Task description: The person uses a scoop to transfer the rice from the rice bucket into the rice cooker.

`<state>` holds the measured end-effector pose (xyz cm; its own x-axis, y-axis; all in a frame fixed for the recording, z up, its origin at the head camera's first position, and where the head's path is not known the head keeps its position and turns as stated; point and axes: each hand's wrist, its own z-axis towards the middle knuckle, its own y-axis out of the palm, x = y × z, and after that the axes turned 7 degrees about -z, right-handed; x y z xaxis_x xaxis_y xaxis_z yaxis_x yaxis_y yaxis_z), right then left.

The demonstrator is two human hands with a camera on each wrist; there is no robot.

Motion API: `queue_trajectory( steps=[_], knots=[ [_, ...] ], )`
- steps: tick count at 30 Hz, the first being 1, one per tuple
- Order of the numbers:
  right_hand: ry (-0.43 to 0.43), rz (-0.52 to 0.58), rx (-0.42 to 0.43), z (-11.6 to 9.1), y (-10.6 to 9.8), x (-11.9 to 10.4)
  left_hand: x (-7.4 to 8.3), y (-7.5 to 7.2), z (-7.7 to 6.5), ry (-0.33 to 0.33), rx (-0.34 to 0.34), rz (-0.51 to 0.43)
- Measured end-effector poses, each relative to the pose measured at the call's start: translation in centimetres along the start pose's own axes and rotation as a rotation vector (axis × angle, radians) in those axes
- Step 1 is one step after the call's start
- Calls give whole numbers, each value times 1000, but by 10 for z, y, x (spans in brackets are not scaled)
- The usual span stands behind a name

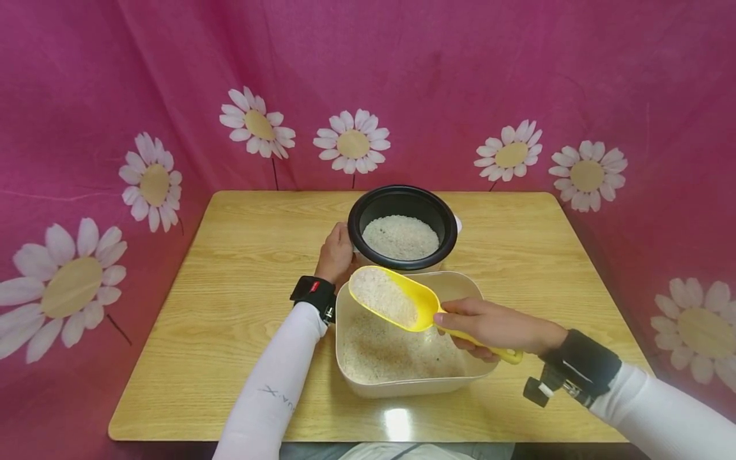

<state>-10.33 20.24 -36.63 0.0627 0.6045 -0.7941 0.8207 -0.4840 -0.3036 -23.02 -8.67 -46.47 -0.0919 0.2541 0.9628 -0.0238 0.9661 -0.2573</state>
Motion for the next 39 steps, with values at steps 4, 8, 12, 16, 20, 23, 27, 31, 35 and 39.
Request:
queue_trajectory(
  steps=[4, 8, 12, 16, 20, 23, 27, 31, 35, 39],
  knots=[
    [-7, 11, 21, 1, -2, -1, -1, -1, 1, 1, -1, -1],
    [-27, 23, 35, 2, -2, 0, -1, -1, 3, 18, 20, 47],
    [-52, 34, 37, 4, -2, 0, -2, -1, 3, 8, 23, 71],
    [-64, 47, 54, 5, -3, -1, -2, 0, 3, -13, 16, 65],
    [-45, 64, 100, 7, -7, -3, -2, 0, 3, -36, 1, 26],
    [-31, 73, 122, 8, -9, -5, -2, 0, 2, -48, -8, 1],
    [-22, 80, 157, 11, -12, -8, -2, 0, 2, -44, -7, 2],
    [6, 116, 219, 15, -16, -14, -1, 0, 3, -24, -6, 23],
    [42, 140, 277, 20, -21, -21, -3, 0, 4, 8, 10, 44],
    [70, 134, 313, 25, -28, -27, -4, 0, 4, 27, 25, 47]
  ],
)
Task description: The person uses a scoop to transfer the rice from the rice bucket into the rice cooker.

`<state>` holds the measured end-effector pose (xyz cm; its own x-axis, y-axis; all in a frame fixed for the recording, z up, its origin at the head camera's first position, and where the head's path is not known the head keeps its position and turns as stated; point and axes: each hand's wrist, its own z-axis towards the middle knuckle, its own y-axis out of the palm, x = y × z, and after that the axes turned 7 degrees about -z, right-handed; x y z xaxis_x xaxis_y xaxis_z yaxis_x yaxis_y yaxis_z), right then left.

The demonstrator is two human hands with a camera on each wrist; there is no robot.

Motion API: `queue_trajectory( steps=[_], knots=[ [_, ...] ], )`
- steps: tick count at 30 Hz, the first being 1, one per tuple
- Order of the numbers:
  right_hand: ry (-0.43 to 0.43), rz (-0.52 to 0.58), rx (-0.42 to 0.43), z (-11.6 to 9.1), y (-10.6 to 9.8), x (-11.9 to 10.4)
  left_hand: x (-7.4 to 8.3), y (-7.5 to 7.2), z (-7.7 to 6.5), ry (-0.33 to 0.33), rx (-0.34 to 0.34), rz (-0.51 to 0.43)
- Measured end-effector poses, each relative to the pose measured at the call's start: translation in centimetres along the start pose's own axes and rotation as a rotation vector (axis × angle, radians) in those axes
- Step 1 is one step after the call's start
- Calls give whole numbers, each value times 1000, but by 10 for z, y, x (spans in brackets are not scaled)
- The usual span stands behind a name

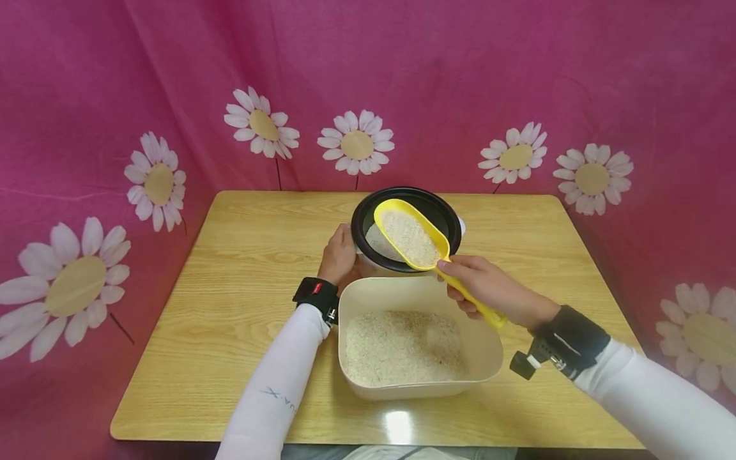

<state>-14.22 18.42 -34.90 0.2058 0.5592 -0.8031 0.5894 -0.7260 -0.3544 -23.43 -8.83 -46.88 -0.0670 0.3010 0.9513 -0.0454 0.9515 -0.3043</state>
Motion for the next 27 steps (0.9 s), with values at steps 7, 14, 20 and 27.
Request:
queue_trajectory(
  steps=[7, 14, 20, 27],
  knots=[
    [1, -1, 10, 10, -5, -7, -1, 1, 1, -3, -4, 0],
    [-7, -5, 40, 20, -6, -12, -1, 1, 1, 4, -5, 9],
    [-13, -30, 62, 28, -7, -15, 0, 0, 1, -7, -7, -2],
    [10, -120, 80, 33, -9, -20, -2, -1, 1, -11, -8, 0]
  ],
)
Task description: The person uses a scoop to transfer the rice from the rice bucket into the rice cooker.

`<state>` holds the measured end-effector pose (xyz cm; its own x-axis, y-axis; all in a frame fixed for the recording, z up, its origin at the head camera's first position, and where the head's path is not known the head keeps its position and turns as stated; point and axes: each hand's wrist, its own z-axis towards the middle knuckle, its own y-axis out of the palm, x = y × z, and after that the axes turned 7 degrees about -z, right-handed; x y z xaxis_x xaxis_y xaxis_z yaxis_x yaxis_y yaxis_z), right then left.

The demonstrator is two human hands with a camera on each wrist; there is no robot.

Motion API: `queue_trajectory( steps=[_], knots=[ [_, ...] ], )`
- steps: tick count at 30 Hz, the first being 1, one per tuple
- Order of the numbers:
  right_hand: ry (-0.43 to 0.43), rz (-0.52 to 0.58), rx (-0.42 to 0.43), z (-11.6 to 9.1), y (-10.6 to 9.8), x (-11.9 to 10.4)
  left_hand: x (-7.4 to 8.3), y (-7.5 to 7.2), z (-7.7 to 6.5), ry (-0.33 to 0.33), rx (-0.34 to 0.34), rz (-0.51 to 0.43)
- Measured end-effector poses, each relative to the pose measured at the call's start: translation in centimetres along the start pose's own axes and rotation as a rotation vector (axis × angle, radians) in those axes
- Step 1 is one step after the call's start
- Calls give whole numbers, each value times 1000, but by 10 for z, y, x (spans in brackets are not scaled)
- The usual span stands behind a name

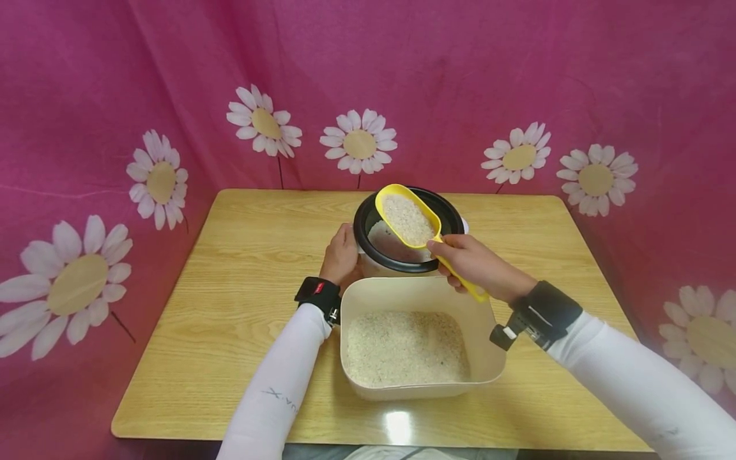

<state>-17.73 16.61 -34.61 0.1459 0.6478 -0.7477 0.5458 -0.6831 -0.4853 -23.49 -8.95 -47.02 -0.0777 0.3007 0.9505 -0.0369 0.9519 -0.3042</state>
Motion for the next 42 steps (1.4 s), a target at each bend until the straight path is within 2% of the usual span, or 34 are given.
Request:
queue_trajectory(
  steps=[10, 17, 23, 30, 36, 42],
  knots=[
    [-9, -120, 50, 5, -2, -2, 0, 0, 1, 8, 0, 7],
    [-13, -232, 118, 5, -2, -2, 2, -1, 1, 1, -1, 4],
    [-36, -355, 183, 5, 0, -6, 2, 0, 1, 4, 1, 13],
    [-59, -440, 217, 6, 0, -7, 1, 0, 2, 11, 7, 12],
    [-94, -558, 267, 8, 0, -6, 0, 0, 2, 17, 8, 10],
    [-104, -603, 295, 9, -1, -5, -1, 0, 2, 10, 4, 4]
  ],
)
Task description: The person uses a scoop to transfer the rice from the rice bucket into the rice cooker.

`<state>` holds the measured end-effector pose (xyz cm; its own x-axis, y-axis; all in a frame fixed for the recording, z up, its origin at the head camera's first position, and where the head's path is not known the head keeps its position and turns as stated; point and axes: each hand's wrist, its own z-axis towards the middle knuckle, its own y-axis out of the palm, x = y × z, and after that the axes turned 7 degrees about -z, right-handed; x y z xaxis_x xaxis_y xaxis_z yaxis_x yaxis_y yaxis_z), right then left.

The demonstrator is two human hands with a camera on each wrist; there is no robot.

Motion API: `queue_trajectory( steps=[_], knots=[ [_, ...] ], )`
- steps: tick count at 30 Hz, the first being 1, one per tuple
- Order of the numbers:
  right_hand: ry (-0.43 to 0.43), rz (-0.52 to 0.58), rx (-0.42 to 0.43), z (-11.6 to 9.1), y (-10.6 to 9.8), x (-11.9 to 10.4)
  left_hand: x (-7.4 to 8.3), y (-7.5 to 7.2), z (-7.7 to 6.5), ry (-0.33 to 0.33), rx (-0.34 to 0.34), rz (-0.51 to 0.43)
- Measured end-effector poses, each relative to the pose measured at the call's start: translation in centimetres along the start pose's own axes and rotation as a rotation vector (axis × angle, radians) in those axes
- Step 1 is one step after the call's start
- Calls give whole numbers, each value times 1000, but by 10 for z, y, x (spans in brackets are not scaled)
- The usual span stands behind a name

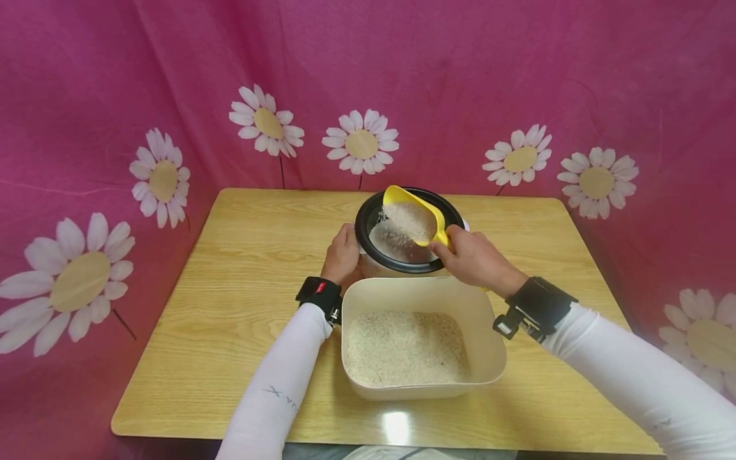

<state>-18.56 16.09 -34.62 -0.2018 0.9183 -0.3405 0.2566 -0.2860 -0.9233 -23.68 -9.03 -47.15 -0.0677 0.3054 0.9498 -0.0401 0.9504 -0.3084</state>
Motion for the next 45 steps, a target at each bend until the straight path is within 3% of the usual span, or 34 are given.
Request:
queue_trajectory(
  steps=[45],
  knots=[
    [-37, -171, 145, 18, -7, 17, 0, 1, -4, -16, -2, -28]
  ],
)
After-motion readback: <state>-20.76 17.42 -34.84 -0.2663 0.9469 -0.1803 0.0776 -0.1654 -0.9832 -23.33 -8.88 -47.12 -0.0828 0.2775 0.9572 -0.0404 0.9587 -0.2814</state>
